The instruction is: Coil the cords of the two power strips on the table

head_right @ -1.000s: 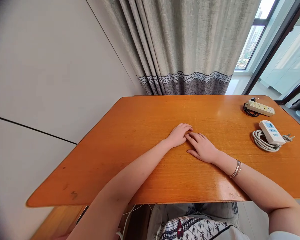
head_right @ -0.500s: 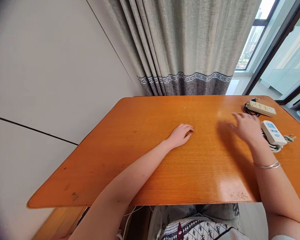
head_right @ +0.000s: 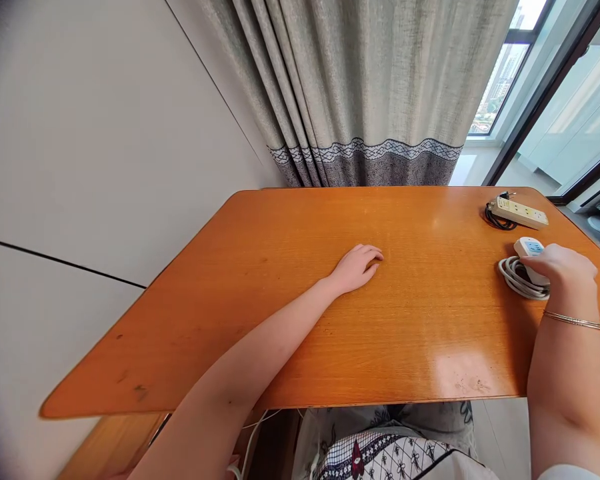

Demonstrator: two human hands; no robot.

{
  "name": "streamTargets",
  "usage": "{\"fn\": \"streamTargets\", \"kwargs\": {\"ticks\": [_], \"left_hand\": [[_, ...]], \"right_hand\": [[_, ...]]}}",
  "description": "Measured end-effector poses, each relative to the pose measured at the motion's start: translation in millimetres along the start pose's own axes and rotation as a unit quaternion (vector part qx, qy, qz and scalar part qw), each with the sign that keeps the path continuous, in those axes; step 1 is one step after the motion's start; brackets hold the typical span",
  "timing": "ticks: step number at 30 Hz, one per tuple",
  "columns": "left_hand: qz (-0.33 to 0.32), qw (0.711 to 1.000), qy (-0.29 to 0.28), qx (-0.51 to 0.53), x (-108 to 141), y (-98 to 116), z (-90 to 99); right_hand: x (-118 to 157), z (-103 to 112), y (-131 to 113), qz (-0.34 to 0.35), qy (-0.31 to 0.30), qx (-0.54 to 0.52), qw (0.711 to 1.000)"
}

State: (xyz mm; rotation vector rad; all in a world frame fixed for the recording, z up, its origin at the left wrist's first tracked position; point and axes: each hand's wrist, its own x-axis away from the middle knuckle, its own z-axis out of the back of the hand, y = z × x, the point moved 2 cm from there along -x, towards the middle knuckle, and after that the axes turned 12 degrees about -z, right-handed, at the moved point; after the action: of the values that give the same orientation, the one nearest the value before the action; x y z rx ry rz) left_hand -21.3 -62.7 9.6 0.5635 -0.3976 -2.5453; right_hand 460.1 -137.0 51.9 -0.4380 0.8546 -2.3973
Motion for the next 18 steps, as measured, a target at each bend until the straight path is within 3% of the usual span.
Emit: {"fn": "streamTargets", "kwargs": {"ticks": [2,3,6,9,11,15,18], "left_hand": [[0.001,1.0,0.002,0.001,-0.7,0.5,0.4],[0.002,1.0,0.002,0.001,-1.0,0.8,0.7],[0.005,1.0,0.004,0.004,-1.1,2.0,1.1],[0.022,0.999,0.023,0.037,0.0,0.3,0.3],[0.044,0.994,0.068,0.079,1.0,-3.7,0.1],[0.064,0.967,0.221,0.112,3.6,-15.4,5.7],[0.06,0.96,0.267,0.063,6.0,-22.5,13.6]], "right_hand": [[16.7,-2.4,-11.5,-0.111,0.044,0.166,0.979],[27.2,-6.4,-20.9,-0.105,0.041,0.208,0.972],[66.0,-30.1,-53.9,0.022,0.005,0.21,0.977],[114.7,-61.9,-84.2,0.187,-0.088,0.027,0.978],[146.4,-79.5,-97.9,0.252,-0.183,-0.13,0.941],[182.7,-95.2,-107.2,0.292,-0.217,-0.259,0.895],[182.0,-98.0,-104.7,0.29,-0.197,-0.33,0.877]]}}
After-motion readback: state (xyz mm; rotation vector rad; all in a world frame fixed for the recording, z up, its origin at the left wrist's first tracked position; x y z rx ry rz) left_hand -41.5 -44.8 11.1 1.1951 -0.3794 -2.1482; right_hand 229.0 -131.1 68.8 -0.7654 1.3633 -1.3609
